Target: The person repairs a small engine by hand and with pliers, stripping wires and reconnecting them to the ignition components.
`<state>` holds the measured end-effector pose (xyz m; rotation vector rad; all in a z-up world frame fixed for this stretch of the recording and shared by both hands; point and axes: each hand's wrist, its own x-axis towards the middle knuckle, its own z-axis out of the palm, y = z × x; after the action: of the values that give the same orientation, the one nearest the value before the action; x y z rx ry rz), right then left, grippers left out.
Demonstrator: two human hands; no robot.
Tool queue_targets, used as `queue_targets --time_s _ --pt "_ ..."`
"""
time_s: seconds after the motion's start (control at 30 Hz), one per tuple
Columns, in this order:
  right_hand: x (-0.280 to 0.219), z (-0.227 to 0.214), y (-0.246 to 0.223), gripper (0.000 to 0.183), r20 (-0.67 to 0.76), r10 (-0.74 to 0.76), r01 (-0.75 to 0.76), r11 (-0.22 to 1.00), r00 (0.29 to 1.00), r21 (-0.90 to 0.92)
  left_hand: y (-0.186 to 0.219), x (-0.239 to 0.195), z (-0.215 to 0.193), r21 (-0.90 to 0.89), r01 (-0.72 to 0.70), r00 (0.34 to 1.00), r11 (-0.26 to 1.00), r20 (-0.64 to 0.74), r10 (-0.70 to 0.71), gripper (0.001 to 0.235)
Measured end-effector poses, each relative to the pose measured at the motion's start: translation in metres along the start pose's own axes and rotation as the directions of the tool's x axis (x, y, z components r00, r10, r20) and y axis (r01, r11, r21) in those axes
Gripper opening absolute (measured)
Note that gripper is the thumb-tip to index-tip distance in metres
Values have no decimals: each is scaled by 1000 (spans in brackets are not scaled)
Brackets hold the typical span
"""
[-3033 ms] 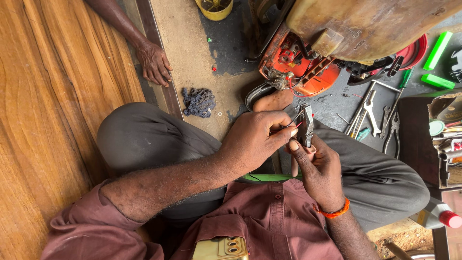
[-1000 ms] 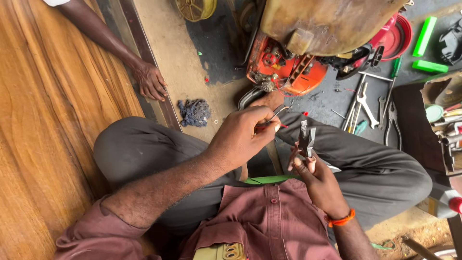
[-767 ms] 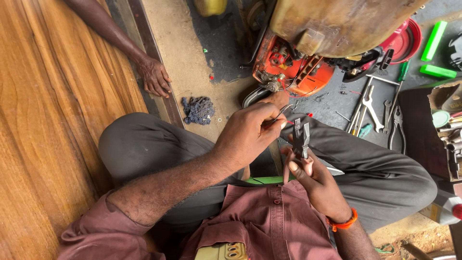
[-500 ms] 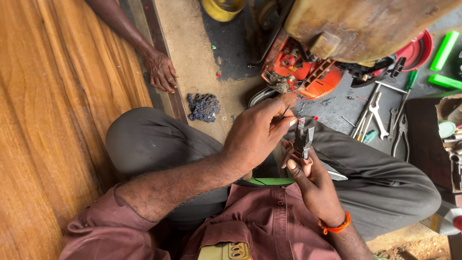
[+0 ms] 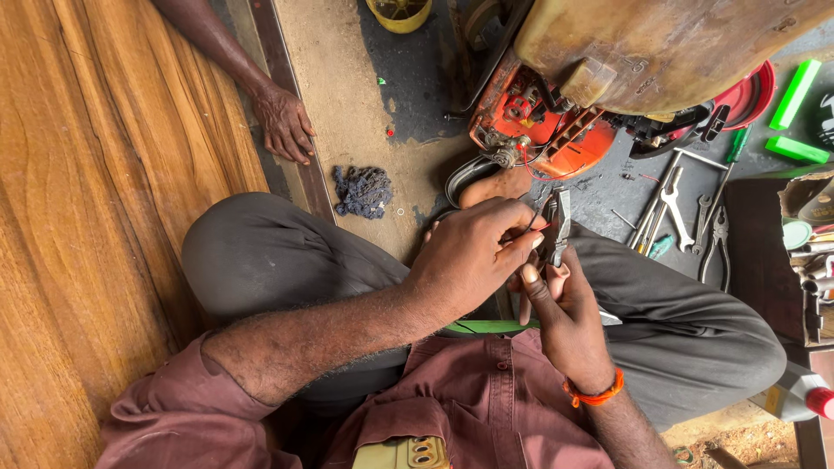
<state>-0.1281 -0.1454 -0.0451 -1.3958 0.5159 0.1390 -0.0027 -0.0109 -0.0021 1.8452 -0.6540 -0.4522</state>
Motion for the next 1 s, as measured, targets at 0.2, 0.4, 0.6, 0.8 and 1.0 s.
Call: queue_targets --time_s 0.2,0.4,0.6,0.8,1.0 --pt "-4 3 -4 30 38 -74 77 995 997 -62 -2 0 -1 -23 57 998 998 17 -56 12" --pt "-8 9 -11 41 -112 -120 69 923 986 -380 -2 0 -2 -12 49 998 999 33 -48 13" --pt "-4 11 2 39 -118 -164 109 921 979 -373 -3 -1 0 -24 36 999 999 16 -36 14" --pt "0 11 8 38 -60 -313 283 914 948 -289 -2 0 -1 -155 143 988 977 70 -134 18" --pt "2 3 18 33 -68 -481 375 756 874 -537 -10 -2 -1 -222 307 940 925 225 -258 20"
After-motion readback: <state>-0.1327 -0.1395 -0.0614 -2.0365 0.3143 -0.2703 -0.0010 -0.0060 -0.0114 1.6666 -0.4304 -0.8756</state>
